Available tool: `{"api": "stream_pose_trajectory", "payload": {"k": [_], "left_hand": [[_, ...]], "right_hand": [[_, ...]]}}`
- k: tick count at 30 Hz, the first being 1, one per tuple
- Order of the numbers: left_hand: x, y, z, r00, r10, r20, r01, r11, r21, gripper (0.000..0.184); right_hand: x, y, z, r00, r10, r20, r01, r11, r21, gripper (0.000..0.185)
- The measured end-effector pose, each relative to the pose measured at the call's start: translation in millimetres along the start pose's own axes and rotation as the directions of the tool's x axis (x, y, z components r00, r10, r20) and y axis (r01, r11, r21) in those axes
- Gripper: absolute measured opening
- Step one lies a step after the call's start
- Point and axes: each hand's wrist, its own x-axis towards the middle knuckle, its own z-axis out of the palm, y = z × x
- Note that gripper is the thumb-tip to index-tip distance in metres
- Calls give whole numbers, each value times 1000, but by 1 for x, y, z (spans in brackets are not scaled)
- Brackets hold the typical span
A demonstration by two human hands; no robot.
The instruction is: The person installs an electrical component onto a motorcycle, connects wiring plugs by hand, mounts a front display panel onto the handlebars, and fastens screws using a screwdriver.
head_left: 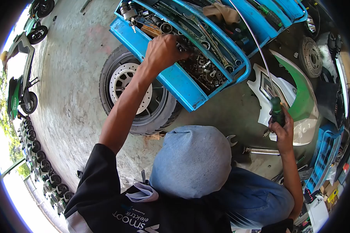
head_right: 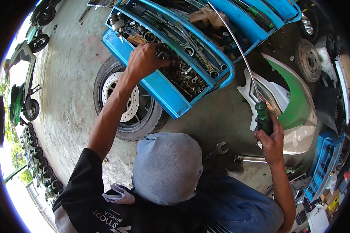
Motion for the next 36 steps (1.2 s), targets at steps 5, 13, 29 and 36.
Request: {"api": "stream_pose_trajectory", "payload": {"k": [5, 13, 29, 36], "left_hand": [[0, -9, 14, 978, -1, -210, -3, 1000, -16, 35], [-14, 6, 14, 968, 218, 125, -207, 974, -92, 19], [-11, -3, 5, 991, 132, -25, -134, 985, -107, 23], [2, -18, -22, 981, 11, -196, -72, 949, -306, 28]], "right_hand": [[-4, 1, -1, 999, -8, -38, 8, 1000, -3, 61], [0, 9, -12, 997, 25, 74, -24, 1000, -15, 67], [1, 7, -10, 998, 17, 63, -16, 1000, -10, 66], [1, 7, -6, 1000, 26, 14, -26, 1000, -9, 63]]}}
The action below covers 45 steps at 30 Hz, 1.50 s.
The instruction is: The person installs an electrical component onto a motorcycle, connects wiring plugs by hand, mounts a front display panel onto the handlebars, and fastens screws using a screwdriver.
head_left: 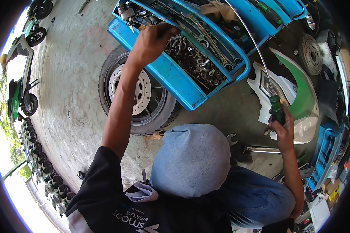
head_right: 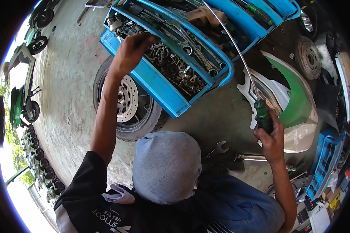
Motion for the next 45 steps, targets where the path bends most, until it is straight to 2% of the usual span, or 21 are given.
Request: {"api": "stream_pose_trajectory", "payload": {"k": [1, 3, 4, 7, 9, 11, 12, 13, 15, 17, 19, 22, 25, 26, 27, 29, 33, 35, 39, 41, 45], "left_hand": [[6, -11, -6, 998, 47, -31, -50, 994, -100, 31], [2, -17, -15, 981, -187, 42, 187, 885, -427, 35], [-2, -6, -19, 977, -178, 119, 214, 795, -567, 36], [-12, -2, -13, 951, -207, 232, 306, 755, -581, 34], [-16, 1, -5, 953, -202, 225, 287, 841, -459, 33], [-22, 0, 9, 989, -20, 146, 38, 992, -121, 30], [-25, 10, 8, 978, -50, 203, 41, 998, 52, 27], [-27, 13, 10, 978, -50, 203, 41, 998, 53, 27], [-28, 17, 15, 928, 52, 370, -85, 994, 74, 28], [-29, 16, 24, 921, 138, 365, -155, 988, 18, 30], [-27, 22, 27, 882, 43, 470, -180, 951, 251, 31], [-16, 21, 26, 947, -19, 320, -113, 914, 389, 30], [-9, 25, 18, 963, -46, 267, -49, 940, 338, 28], [-10, 17, 22, 968, 24, 251, -79, 975, 209, 28], [-11, 20, 22, 966, 27, 255, -82, 975, 209, 28], [-15, 28, 22, 926, 128, 355, -210, 957, 203, 25], [-15, 31, 24, 880, 79, 468, -176, 970, 167, 21], [-11, 29, 23, 908, -17, 419, -145, 924, 354, 18], [-6, 17, 24, 934, 48, 354, -207, 880, 427, 23], [-11, 28, 29, 915, 108, 389, -172, 976, 134, 22], [-15, 34, 41, 926, 53, 375, -107, 986, 124, 22]], "right_hand": [[-1, 1, 0, 1000, 2, -29, -1, 1000, 11, 63], [2, -3, -2, 1000, 12, -11, -12, 1000, -11, 62], [3, -5, -3, 999, 21, 24, -20, 999, -39, 61], [3, -6, 0, 1000, 13, 7, -12, 999, -41, 59], [1, -7, 6, 999, 7, -42, -7, 1000, -2, 58], [0, -8, 10, 996, 5, -84, -2, 999, 34, 57], [-1, -10, 12, 995, 3, -95, 0, 1000, 29, 57], [-1, -11, 12, 994, 0, -106, 2, 1000, 24, 57], [-1, -10, 6, 997, 15, -71, -14, 1000, 6, 57], [-1, -10, 4, 999, 28, -37, -29, 1000, -12, 58], [-3, -10, 5, 999, 8, -45, -8, 1000, -13, 58], [-5, -10, 3, 999, 11, -41, -11, 1000, 9, 59], [-8, -10, 4, 996, 39, -81, -37, 999, 33, 60], [-8, -8, 2, 995, 42, -86, -39, 999, 35, 60], [-8, -5, 0, 996, 45, -73, -42, 998, 41, 61], [-7, -3, -2, 997, 46, -59, -43, 998, 50, 62], [-7, -5, -3, 999, 42, -1, -42, 999, 7, 62], [-9, -5, -3, 1000, 29, -6, -29, 1000, 0, 63], [-11, -4, -2, 999, 40, -35, -39, 998, 42, 65], [-13, 1, -5, 998, 42, -45, -39, 998, 53, 66], [-14, 10, -11, 1000, 7, -14, -7, 1000, 11, 69]]}}
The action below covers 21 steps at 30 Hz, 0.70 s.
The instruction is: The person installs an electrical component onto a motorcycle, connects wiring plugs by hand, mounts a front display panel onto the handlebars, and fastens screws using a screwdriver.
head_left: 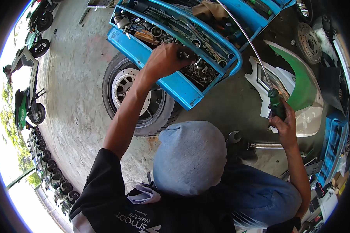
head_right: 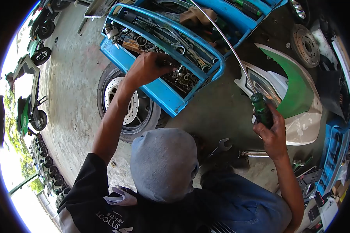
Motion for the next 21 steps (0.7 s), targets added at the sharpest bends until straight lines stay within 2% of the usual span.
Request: {"api": "stream_pose_trajectory", "payload": {"k": [4, 5, 6, 8, 10, 12, 13, 15, 18, 21], "left_hand": [[1, -11, -1, 995, -19, -95, 17, 1000, -25, 21], [-1, -14, -3, 986, -7, -168, 20, 997, 78, 23], [-1, -19, -3, 985, -13, -174, 27, 997, 78, 23], [-2, -30, -4, 944, -82, -319, 125, 985, 117, 26], [-5, -32, -8, 947, -105, -303, 129, 990, 60, 27], [-9, -28, -6, 978, -42, -202, 33, 998, -51, 26], [-12, -23, -2, 978, -46, -203, 37, 998, -52, 26], [-14, -13, 7, 994, 45, -104, -50, 998, -47, 25], [-10, -13, 11, 982, 20, -188, -13, 999, 39, 24], [-5, -20, 3, 959, -7, -282, 15, 1000, 27, 27]], "right_hand": [[0, 4, 0, 1000, -21, -20, 21, 1000, 5, 70], [0, 2, -2, 1000, -7, 15, 7, 1000, 13, 70], [-1, 1, -3, 999, 7, 48, -8, 1000, 19, 70], [0, 1, -3, 998, -2, 70, 1, 1000, 6, 69], [-1, 4, -3, 1000, 0, 30, 0, 1000, 6, 69], [-1, 4, 0, 1000, -20, 23, 19, 1000, 15, 69], [-1, 3, 1, 999, -38, 16, 38, 999, 24, 69], [-1, 3, 1, 999, -42, 30, 41, 999, 16, 70], [0, 3, -1, 997, -46, 58, 46, 999, 2, 70], [-4, 3, -3, 997, -28, 67, 29, 999, -14, 70]]}}
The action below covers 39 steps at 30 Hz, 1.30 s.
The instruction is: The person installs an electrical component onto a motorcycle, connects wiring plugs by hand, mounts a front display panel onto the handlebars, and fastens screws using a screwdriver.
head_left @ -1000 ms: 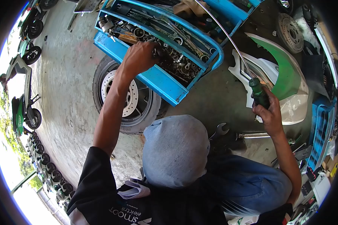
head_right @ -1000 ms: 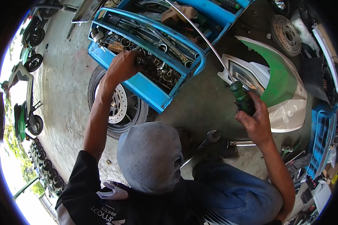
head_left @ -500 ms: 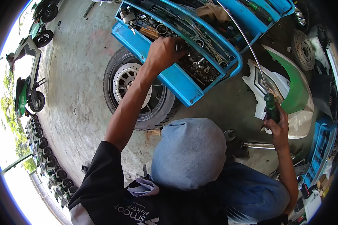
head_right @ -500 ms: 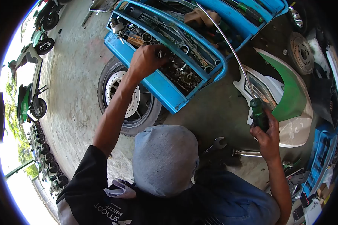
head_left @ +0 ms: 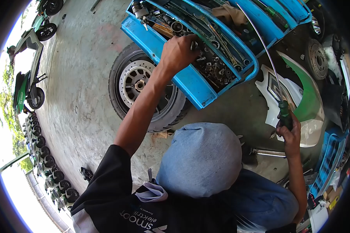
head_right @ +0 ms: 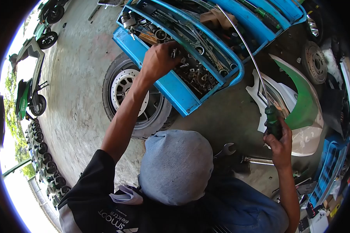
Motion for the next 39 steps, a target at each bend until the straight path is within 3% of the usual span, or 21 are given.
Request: {"api": "stream_pose_trajectory", "payload": {"k": [1, 2, 3, 5, 6, 7, 11, 13, 18, 21, 23, 27, 31, 33, 37, 39], "left_hand": [[2, 3, -4, 999, -13, -49, 13, 1000, -1, 28], [-2, 8, -5, 993, -101, 53, 105, 991, -80, 32], [-9, 16, -3, 993, -103, 52, 107, 991, -81, 32], [-19, 31, 5, 988, 40, 146, -28, 996, -88, 35], [-23, 37, 11, 983, 20, 185, -24, 999, 22, 37], [-24, 37, 15, 983, 13, 182, -17, 1000, 17, 37], [-18, 22, 23, 994, -73, 81, 70, 997, 42, 37], [-16, 14, 20, 975, -181, -129, 180, 984, -20, 36], [-25, 5, 17, 954, -226, -196, 205, 971, -122, 32], [-34, 15, 20, 981, -124, -148, 105, 986, -128, 32], [-37, 26, 21, 996, 51, 78, -46, 997, -61, 31], [-27, 29, 24, 995, -92, 37, 91, 996, 22, 24], [-21, 23, 25, 993, -89, -82, 85, 995, -52, 23], [-24, 25, 25, 999, -43, 24, 46, 994, -96, 26], [-28, 28, 28, 996, 88, 23, -85, 991, -107, 25], [-26, 30, 26, 995, 18, 97, -23, 998, 56, 23]], "right_hand": [[0, 0, 0, 1000, 11, -6, -11, 1000, -9, 70], [-2, 0, 0, 1000, 12, -6, -12, 1000, -11, 70], [-2, 0, 0, 1000, 10, -24, -10, 1000, -9, 69], [-2, 2, 1, 999, 8, -40, -9, 1000, -10, 68], [-2, 3, 0, 999, 6, -42, -7, 1000, -7, 68], [-2, 3, 0, 999, 5, -43, -5, 1000, -6, 69], [0, -3, -2, 999, 43, 18, -42, 998, -50, 70], [-2, -4, 0, 1000, 17, -5, -17, 999, -38, 70], [-1, 1, -2, 1000, 25, -11, -25, 999, -34, 70], [3, -1, 1, 1000, 29, -1, -29, 999, -25, 70], [4, -3, 4, 1000, 24, 1, -24, 999, -31, 71], [2, -5, 7, 1000, 7, -21, -8, 999, -42, 71], [-1, -4, 4, 999, 20, -32, -22, 999, -43, 71], [1, -12, 14, 998, -8, -62, 4, 998, -66, 65], [1, -15, 23, 990, -23, -138, 10, 996, -88, 60], [2, -14, 13, 997, 8, -79, -13, 998, -66, 64]]}}
